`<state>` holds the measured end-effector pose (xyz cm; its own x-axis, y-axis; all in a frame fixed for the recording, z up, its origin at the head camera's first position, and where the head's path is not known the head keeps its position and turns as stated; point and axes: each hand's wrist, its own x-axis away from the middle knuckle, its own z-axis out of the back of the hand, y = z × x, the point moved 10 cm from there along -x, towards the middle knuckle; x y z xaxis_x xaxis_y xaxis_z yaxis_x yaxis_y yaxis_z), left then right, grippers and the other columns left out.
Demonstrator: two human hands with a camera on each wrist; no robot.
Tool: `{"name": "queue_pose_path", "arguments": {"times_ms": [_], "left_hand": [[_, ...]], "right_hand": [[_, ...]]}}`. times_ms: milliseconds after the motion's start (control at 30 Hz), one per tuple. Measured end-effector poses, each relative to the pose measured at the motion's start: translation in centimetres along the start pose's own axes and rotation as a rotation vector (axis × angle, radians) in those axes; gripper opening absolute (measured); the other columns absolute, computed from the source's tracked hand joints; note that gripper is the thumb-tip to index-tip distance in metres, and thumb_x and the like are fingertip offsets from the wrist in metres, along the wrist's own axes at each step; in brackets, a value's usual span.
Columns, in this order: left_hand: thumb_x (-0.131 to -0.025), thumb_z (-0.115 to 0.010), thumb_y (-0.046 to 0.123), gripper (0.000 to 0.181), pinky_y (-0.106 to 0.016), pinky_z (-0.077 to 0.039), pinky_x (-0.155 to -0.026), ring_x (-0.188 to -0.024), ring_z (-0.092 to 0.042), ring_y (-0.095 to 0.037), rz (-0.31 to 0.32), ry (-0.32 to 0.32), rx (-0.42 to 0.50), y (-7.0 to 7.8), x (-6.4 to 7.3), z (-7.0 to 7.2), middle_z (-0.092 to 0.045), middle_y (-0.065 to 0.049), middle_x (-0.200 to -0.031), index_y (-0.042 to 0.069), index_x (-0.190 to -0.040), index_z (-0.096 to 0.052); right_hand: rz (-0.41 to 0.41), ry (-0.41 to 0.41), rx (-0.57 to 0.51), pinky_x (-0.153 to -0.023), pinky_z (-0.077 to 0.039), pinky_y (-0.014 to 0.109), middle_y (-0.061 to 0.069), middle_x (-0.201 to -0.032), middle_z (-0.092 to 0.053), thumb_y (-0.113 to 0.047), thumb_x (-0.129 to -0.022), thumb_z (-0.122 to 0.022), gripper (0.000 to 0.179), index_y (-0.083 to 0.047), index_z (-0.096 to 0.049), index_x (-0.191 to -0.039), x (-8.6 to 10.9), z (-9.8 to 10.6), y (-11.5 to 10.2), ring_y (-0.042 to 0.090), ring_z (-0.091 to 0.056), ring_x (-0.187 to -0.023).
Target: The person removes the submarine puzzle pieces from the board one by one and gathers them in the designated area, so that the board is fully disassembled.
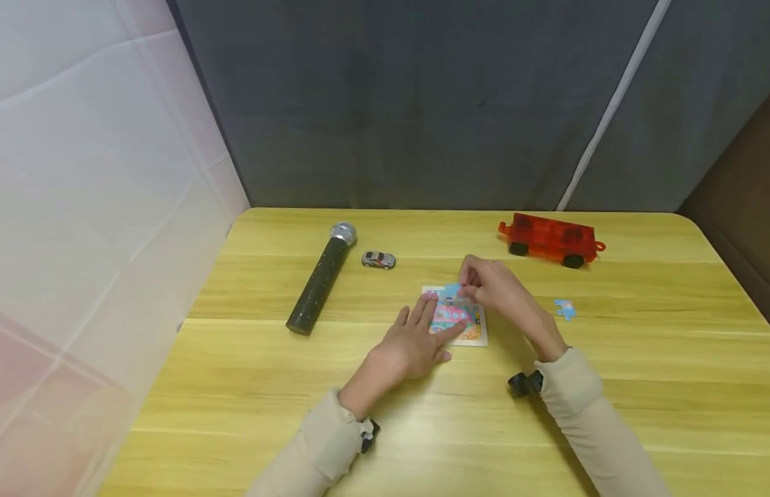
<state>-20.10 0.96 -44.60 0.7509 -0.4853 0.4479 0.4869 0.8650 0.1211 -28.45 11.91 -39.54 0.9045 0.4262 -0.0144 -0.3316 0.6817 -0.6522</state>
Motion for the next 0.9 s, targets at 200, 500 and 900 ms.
{"name": "queue_pose_path", "arguments": {"times_ms": [200, 500, 900], "left_hand": [[-0.118, -0.041, 0.047, 0.062, -0.051, -0.014, -0.139, -0.173, 0.004, -0.033, -0.001, 0.015, -0.013, -0.2, 0.0, 0.0, 0.004, -0.019, -0.185, 0.047, -0.175, -0.018], [-0.118, -0.044, 0.045, 0.063, -0.051, -0.014, -0.139, -0.173, 0.004, -0.034, -0.006, 0.024, 0.007, -0.4, 0.3, 0.2, 0.003, -0.02, -0.185, 0.045, -0.176, -0.019], [-0.118, -0.044, 0.045, 0.062, -0.051, -0.015, -0.139, -0.173, 0.002, -0.033, -0.009, 0.028, -0.003, -0.1, 0.3, 0.4, 0.003, -0.019, -0.185, 0.046, -0.175, -0.019]], "right_hand": [[-0.1, -0.109, 0.02, -0.062, -0.046, 0.03, 0.009, -0.071, -0.068, 0.002, -0.099, -0.074, 0.011, 0.001, -0.065, -0.094, 2.0, 3.9, 4.0, 0.017, -0.06, -0.063], [-0.237, -0.184, 0.126, -0.065, -0.044, 0.033, 0.008, -0.07, -0.061, 0.002, -0.099, -0.069, 0.013, -0.001, -0.062, -0.088, 3.8, 5.9, 9.2, 0.019, -0.055, -0.064], [-0.392, -0.136, 0.266, -0.066, -0.052, 0.044, 0.016, -0.092, -0.071, -0.008, -0.096, -0.076, 0.01, 0.0, -0.072, -0.099, 2.7, 4.6, 15.2, 0.029, -0.061, -0.076]]}}
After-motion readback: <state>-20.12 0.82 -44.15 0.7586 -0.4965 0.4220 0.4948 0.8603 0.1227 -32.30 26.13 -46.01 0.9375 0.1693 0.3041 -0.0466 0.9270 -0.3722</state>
